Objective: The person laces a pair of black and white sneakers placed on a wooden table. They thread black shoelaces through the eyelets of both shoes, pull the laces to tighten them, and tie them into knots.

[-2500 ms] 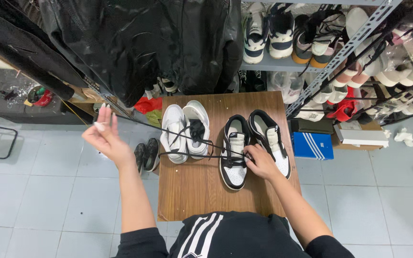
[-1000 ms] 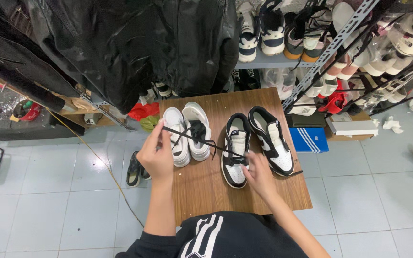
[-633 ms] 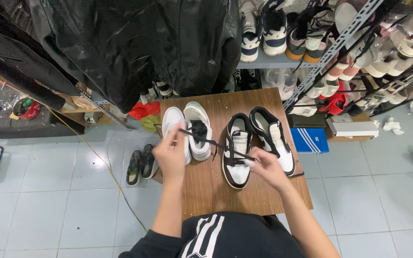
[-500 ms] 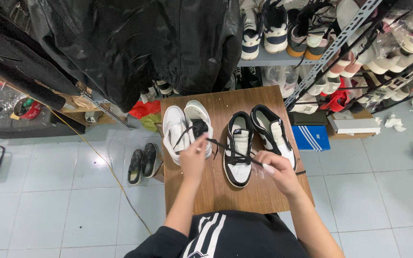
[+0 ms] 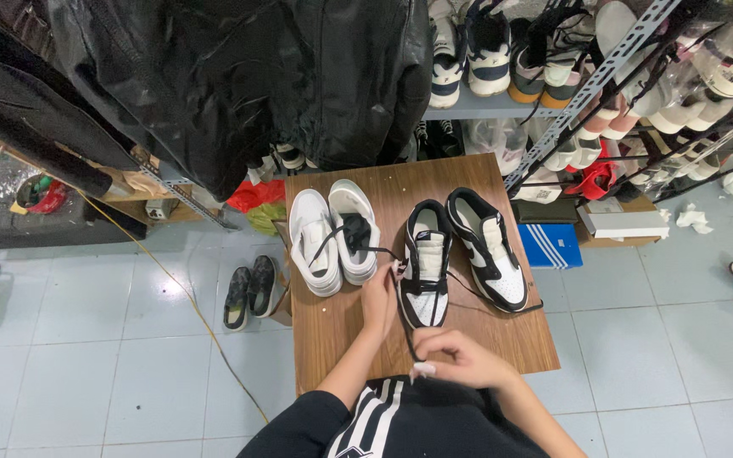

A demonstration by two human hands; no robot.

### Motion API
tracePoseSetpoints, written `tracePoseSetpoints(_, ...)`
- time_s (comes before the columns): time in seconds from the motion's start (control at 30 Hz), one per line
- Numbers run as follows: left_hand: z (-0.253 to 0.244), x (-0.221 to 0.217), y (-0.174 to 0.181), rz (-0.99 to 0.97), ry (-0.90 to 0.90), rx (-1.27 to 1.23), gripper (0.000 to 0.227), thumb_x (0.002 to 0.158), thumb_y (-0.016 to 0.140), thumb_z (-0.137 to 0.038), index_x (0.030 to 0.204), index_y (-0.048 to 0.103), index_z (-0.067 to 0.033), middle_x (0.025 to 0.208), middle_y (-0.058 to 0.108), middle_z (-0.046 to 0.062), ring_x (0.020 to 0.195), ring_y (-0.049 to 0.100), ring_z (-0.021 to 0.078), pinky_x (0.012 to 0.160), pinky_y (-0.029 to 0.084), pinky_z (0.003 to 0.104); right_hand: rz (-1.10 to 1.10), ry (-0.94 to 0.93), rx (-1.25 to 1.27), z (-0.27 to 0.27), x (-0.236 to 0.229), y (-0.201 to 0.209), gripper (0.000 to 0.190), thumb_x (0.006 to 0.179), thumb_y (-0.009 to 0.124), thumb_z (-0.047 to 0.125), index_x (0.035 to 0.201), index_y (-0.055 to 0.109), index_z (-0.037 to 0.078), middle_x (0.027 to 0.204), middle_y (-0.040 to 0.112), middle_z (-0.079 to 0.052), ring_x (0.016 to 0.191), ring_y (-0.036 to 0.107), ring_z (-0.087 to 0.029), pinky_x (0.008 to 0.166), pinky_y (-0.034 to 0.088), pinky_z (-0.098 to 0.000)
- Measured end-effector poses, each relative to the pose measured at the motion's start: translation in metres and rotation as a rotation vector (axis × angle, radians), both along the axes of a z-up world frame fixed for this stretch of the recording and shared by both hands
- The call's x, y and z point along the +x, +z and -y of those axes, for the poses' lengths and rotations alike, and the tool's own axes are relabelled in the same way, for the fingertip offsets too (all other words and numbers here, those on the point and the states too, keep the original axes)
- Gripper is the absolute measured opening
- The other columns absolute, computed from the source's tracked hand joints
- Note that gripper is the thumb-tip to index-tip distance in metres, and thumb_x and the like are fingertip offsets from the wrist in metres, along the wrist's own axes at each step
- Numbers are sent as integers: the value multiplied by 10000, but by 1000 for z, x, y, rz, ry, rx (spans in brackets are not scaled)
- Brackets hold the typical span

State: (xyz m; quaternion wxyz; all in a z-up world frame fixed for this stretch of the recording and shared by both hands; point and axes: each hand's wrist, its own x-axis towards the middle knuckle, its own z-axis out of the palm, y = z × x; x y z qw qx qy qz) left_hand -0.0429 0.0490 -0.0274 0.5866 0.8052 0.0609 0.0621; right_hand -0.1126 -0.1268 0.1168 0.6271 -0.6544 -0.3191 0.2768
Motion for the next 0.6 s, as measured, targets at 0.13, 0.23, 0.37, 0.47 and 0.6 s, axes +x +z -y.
tracePoseSetpoints(0.13,-2,0,5,-56,39,6,246,961,622,-128,1166,735,-54,963,753,216,908,737,346,784,534,385,19,24,38,-3,-2,7,249,964,691,210,842,698,-7,801,595,-77,799,613,-216,784,498,-359)
tracePoseSetpoints(0.23,-3,4,-4,-35,30,-48,257,978,605,-108,1187,739,-42,955,762,203,888,768,258,767,550,337,161,-83,45,3,3,18,230,956,666,197,953,759,-13,777,665,-76,831,615,-240,964,460,-414)
tracePoseSetpoints(0.37,3,10,-31,-1,35,-174,233,980,676,-103,1175,732,11,936,796,162,828,736,160,734,558,285,203,-74,-28,4,2,31,264,971,681,239,934,752,-12,790,665,-108,886,619,-280,902,509,-427)
tracePoseSetpoints(0.47,10,12,-51,18,34,-417,223,1004,665,-91,1176,737,32,922,774,141,833,705,123,752,559,261,281,-17,-198,-4,8,24,305,970,681,304,929,760,12,885,697,-124,915,667,-285,880,516,-423)
tracePoseSetpoints(0.6,13,12,-63,46,-19,-593,210,931,706,-33,1130,707,34,1050,773,108,963,735,127,836,590,264,363,-248,-620,-5,23,-6,289,919,700,327,926,748,42,940,705,-121,932,668,-314,841,514,-429)
